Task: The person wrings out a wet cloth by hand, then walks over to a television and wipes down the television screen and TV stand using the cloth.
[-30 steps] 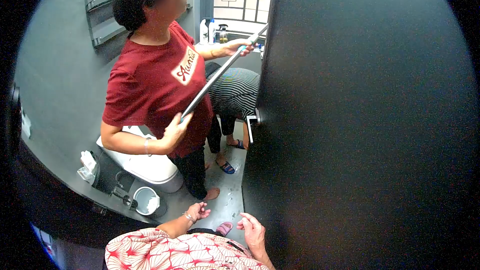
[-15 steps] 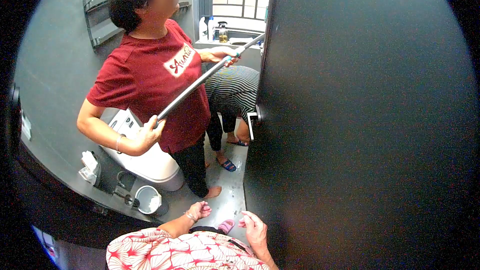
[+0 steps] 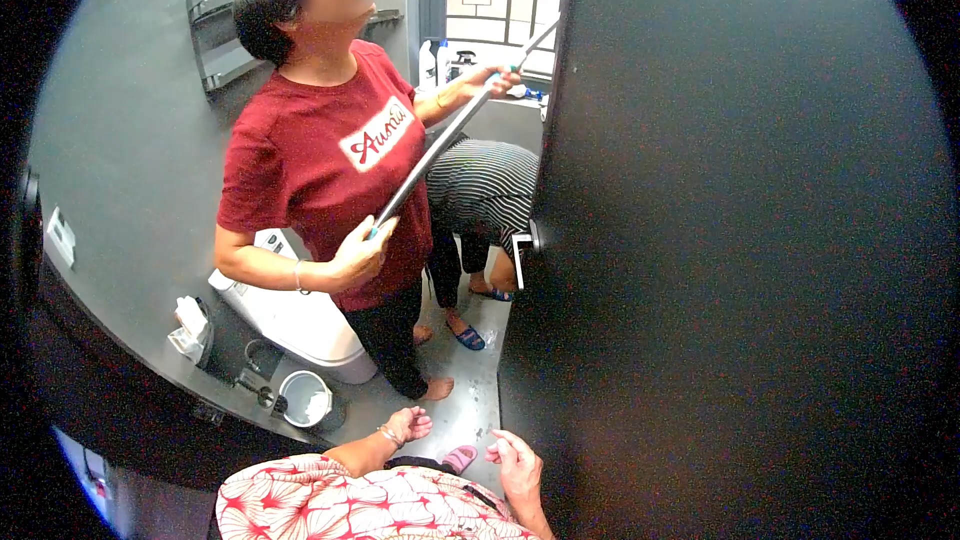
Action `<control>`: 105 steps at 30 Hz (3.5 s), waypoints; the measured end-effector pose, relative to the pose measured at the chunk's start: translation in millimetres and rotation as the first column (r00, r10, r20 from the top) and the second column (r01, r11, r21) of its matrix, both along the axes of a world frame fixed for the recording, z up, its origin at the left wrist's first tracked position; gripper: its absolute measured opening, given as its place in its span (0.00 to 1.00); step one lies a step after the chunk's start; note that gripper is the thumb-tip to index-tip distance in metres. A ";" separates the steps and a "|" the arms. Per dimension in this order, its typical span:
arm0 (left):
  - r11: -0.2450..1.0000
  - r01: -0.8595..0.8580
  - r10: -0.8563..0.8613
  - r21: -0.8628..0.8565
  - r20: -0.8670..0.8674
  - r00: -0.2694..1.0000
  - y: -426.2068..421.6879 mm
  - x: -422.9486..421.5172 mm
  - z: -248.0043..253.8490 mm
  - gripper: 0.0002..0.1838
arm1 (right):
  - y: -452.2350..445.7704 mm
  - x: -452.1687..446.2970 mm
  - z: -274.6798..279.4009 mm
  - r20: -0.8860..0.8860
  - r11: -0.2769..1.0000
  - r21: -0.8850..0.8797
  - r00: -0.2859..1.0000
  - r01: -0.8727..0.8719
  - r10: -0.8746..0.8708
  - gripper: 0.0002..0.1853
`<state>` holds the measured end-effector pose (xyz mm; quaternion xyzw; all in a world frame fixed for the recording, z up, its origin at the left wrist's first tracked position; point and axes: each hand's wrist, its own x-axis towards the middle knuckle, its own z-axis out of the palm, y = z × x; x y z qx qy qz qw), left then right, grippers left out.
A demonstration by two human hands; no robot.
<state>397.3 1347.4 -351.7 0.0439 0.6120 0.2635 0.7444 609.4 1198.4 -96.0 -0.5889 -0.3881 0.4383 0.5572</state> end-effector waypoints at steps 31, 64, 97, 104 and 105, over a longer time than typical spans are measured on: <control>0.615 0.785 -0.787 0.077 -0.005 0.617 -61.5 41.7 32.7 0.10 | -1.4 -5.2 -4.5 0.106 0.999 -0.023 0.993 -0.047 0.049 0.13; 0.770 0.635 -0.605 0.065 -0.243 0.758 -36.0 15.3 -32.0 0.10 | 0.4 -3.7 -7.1 0.019 0.996 -0.072 0.998 -0.055 0.056 0.11; 0.962 0.256 -0.273 0.098 0.257 0.927 23.0 71.6 36.5 0.11 | -3.1 -10.3 -9.4 0.103 0.993 -0.088 0.991 -0.075 0.084 0.11; 0.958 0.278 -0.285 0.063 0.138 0.949 35.8 69.3 62.9 0.12 | -3.7 -10.4 -6.8 0.046 0.996 -0.079 0.998 -0.043 0.047 0.12; 0.967 0.245 -0.254 0.069 0.159 0.954 46.2 71.1 40.4 0.11 | 0.9 -6.4 -1.8 0.040 0.996 -0.080 0.999 -0.033 0.037 0.12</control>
